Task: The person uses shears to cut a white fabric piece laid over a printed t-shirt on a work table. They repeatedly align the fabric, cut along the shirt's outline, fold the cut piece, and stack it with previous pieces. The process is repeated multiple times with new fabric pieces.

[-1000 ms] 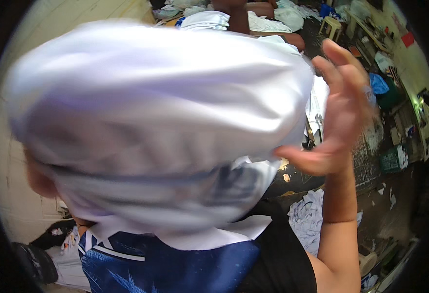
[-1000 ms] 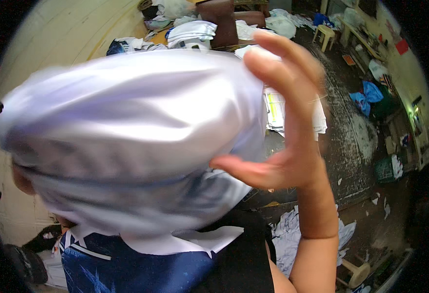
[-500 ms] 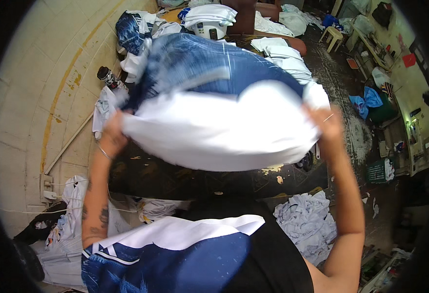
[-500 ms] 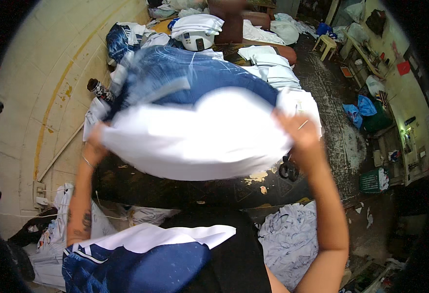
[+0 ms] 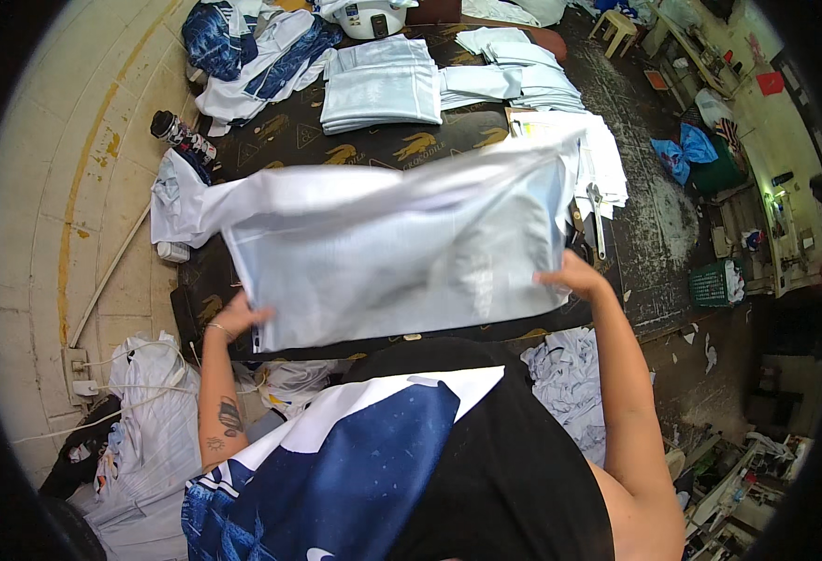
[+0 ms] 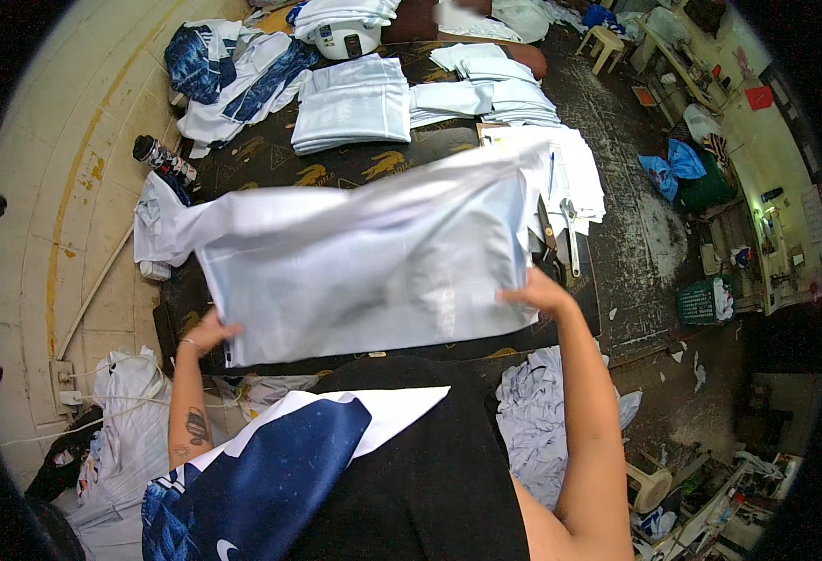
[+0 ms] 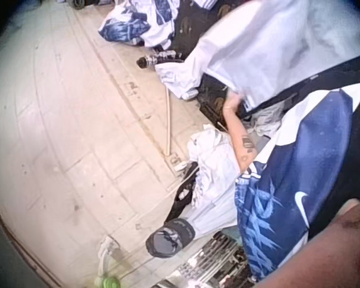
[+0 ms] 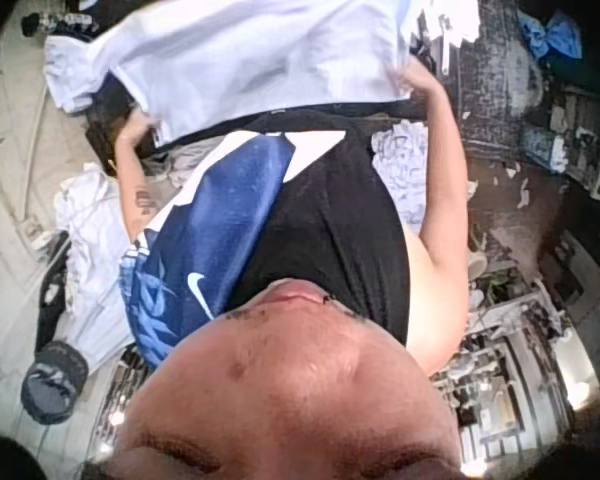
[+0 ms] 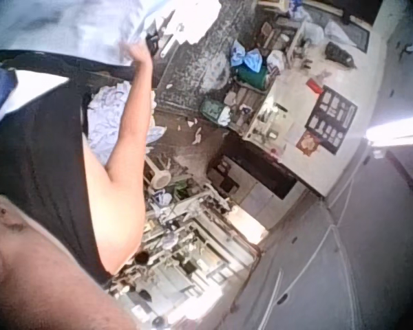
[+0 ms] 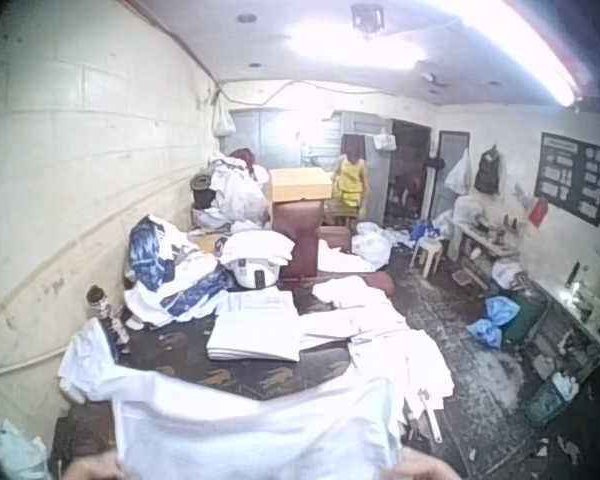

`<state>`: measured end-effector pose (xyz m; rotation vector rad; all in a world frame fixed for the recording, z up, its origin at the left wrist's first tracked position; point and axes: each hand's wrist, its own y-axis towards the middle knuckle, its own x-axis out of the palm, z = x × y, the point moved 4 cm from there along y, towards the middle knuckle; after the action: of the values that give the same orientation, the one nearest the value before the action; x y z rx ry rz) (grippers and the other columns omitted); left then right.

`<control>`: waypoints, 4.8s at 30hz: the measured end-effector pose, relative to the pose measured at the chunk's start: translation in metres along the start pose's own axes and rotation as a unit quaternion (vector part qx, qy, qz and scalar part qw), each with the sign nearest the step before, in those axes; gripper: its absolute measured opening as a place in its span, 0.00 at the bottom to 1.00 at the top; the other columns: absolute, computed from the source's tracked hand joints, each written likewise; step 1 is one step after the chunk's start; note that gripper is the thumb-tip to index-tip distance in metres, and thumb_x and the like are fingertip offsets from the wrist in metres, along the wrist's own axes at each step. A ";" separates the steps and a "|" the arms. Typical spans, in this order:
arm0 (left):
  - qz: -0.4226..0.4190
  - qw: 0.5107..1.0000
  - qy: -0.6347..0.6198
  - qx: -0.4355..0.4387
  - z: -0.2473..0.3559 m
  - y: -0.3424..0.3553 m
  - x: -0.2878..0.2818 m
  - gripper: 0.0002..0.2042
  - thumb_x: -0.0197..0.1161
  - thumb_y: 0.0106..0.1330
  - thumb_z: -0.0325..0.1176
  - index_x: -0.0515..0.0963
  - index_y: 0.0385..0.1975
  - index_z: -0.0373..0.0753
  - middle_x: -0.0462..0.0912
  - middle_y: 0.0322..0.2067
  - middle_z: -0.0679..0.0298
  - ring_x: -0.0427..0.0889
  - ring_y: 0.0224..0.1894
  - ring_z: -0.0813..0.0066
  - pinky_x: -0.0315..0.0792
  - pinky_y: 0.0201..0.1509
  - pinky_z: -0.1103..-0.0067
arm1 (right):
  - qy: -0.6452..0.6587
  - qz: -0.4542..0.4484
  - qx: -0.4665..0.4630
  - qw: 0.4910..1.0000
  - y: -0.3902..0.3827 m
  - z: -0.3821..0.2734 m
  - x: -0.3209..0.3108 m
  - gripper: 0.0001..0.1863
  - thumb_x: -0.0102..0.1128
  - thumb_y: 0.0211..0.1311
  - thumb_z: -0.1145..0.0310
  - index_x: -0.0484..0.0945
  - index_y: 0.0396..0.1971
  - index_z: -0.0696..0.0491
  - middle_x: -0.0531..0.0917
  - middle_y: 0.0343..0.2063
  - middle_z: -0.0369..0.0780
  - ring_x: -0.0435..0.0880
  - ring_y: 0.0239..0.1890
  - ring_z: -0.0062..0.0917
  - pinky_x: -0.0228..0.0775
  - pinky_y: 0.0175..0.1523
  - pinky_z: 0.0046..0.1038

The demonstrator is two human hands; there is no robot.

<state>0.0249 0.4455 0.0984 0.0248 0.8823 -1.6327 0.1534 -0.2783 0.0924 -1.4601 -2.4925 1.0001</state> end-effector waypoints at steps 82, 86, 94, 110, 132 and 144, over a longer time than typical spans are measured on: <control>0.503 0.805 0.240 0.204 0.025 -0.073 -0.193 0.11 0.60 0.79 0.30 0.87 0.53 0.38 0.85 0.46 0.61 0.81 0.48 0.71 0.73 0.61 0.73 | -0.125 0.343 -0.306 0.879 -0.153 -0.124 -0.074 0.06 0.63 0.74 0.73 0.81 0.39 0.61 0.82 0.32 0.35 0.80 0.33 0.17 0.73 0.40 0.24; 0.445 0.894 0.028 0.038 -0.065 -0.041 -0.066 0.14 0.57 0.80 0.34 0.85 0.56 0.37 0.86 0.34 0.63 0.81 0.34 0.78 0.79 0.43 0.76 | -0.006 0.371 -0.158 0.915 -0.091 -0.004 -0.010 0.08 0.70 0.70 0.70 0.85 0.38 0.60 0.86 0.33 0.35 0.81 0.36 0.16 0.73 0.43 0.22; 0.512 0.820 -0.232 -0.105 -0.139 -0.015 0.047 0.17 0.59 0.78 0.34 0.81 0.61 0.33 0.88 0.49 0.55 0.88 0.45 0.66 0.84 0.47 0.74 | -0.353 0.240 -0.183 0.886 -0.056 0.063 0.097 0.32 0.69 0.67 0.63 0.74 0.70 0.51 0.68 0.73 0.52 0.66 0.73 0.51 0.59 0.74 0.49; 0.559 0.806 -0.039 -0.189 -0.143 -0.019 0.033 0.12 0.69 0.67 0.29 0.89 0.48 0.36 0.88 0.32 0.55 0.88 0.32 0.65 0.84 0.40 0.68 | -0.449 0.264 -0.142 0.842 -0.056 0.071 0.112 0.31 0.66 0.70 0.62 0.71 0.71 0.50 0.69 0.71 0.53 0.68 0.71 0.51 0.58 0.74 0.50; -0.248 0.791 -0.059 0.557 0.342 -0.134 0.038 0.13 0.65 0.71 0.38 0.81 0.47 0.35 0.83 0.41 0.60 0.83 0.38 0.70 0.73 0.38 0.75 | -0.065 -0.169 -0.325 0.928 -0.029 -0.164 0.186 0.36 0.74 0.63 0.62 0.73 0.69 0.55 0.74 0.70 0.50 0.73 0.72 0.42 0.63 0.75 0.40; 0.168 0.770 0.250 0.562 0.490 -0.078 -0.036 0.17 0.64 0.65 0.30 0.81 0.53 0.34 0.78 0.58 0.57 0.78 0.60 0.63 0.72 0.65 0.69 | 0.306 0.016 -0.509 0.805 -0.106 -0.464 -0.008 0.16 0.60 0.75 0.65 0.79 0.52 0.62 0.86 0.43 0.42 0.87 0.43 0.26 0.81 0.50 0.29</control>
<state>0.1848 0.2063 0.5043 1.4283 0.1096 -1.5935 0.2546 -0.0915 0.5182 -1.5921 -2.4625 -0.9121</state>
